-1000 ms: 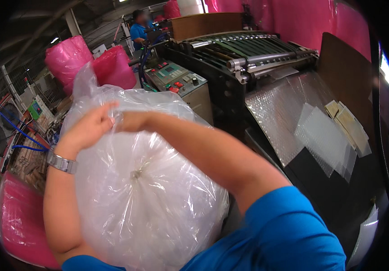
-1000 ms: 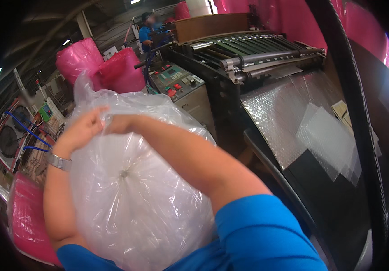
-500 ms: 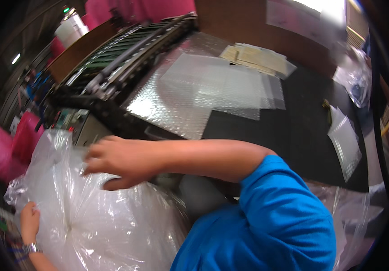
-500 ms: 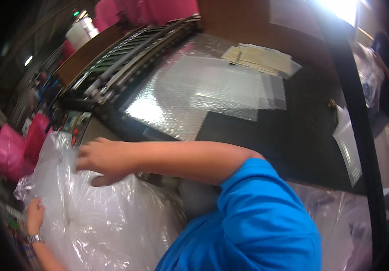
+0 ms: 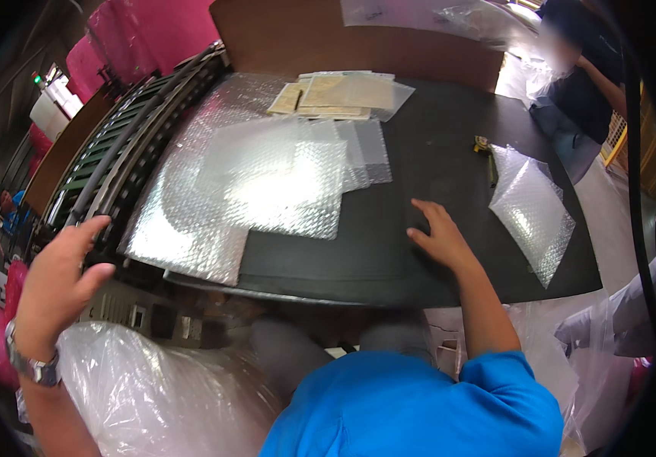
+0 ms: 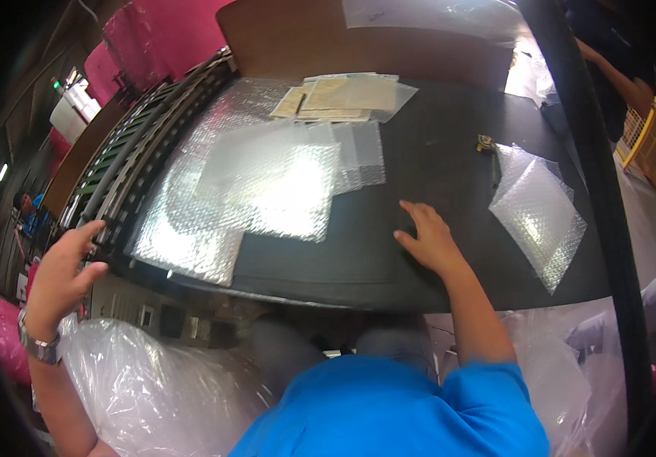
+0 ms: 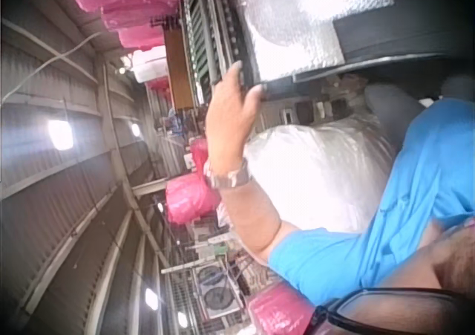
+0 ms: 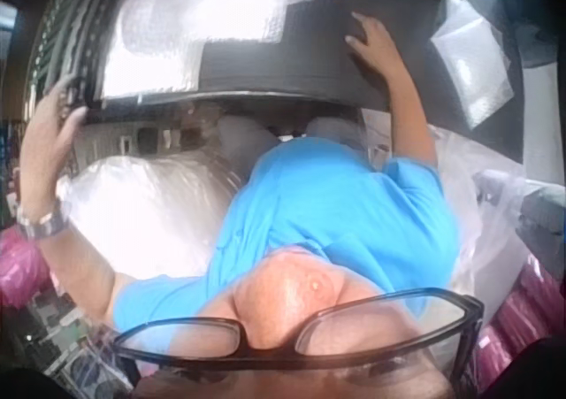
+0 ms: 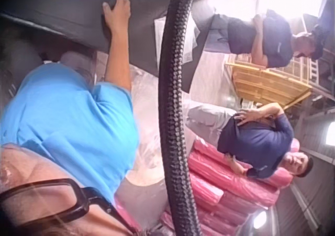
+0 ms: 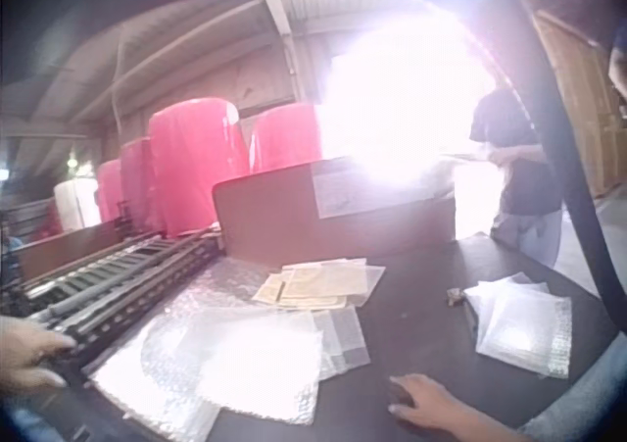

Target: The person stands at a workstation and repeatedly picks up stacks of bubble wrap sheets. They separate the sheets and place them into a large clear plastic bag positioned to their left. The person continues this process, handling the bubble wrap and organizing it into the bag.

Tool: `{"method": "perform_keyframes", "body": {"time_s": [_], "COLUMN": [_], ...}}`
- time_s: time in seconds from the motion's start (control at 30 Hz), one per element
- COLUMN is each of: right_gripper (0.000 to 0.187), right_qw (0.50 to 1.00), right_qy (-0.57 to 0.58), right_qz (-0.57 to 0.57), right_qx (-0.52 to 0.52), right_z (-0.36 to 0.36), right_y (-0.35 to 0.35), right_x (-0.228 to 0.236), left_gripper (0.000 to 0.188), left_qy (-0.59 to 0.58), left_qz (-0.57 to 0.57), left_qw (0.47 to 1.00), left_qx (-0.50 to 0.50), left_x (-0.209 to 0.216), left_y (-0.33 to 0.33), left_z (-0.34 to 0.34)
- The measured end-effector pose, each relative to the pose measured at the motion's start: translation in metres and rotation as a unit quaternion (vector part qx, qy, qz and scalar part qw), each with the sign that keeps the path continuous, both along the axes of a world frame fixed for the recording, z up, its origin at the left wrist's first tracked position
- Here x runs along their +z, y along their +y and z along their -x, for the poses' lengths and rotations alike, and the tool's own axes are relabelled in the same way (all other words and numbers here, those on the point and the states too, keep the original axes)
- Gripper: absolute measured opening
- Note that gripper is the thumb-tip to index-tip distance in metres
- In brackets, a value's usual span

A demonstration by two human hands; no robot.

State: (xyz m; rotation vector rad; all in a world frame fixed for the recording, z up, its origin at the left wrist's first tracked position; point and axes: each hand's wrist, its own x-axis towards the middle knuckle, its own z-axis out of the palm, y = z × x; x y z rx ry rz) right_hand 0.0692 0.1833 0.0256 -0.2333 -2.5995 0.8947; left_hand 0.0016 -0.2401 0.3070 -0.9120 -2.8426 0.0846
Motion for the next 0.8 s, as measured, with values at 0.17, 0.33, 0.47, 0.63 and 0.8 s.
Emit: {"method": "perform_keyframes", "body": {"time_s": [0.17, 0.33, 0.47, 0.63, 0.8], "right_gripper": [0.052, 0.045, 0.043, 0.041, 0.041], "right_qw": [0.992, 0.983, 0.985, 0.98, 0.974], "right_qy": [-0.067, -0.063, -0.062, -0.085, -0.111], "right_qz": [-0.107, -0.171, -0.161, -0.176, -0.193], "right_qx": [-0.006, -0.002, -0.002, -0.025, -0.046], "right_z": [-0.04, -0.057, -0.054, -0.052, -0.047], "right_y": [0.043, 0.031, 0.03, 0.026, 0.018], "right_x": [-0.036, -0.028, -0.026, -0.022, -0.018], "left_gripper": [0.055, 0.078, 0.088, 0.073, 0.059], "left_qy": [-0.089, -0.167, -0.121, -0.141, -0.089], "left_qz": [0.051, 0.084, 0.149, 0.067, -0.032], "left_qw": [0.99, 0.972, 0.971, 0.968, 0.972], "left_qx": [-0.098, -0.145, -0.141, -0.197, -0.216], "left_x": [-0.04, -0.126, -0.193, -0.254, -0.272], "left_y": [0.094, 0.141, 0.159, 0.175, 0.193], "left_z": [0.035, 0.087, 0.118, 0.137, 0.151]}}
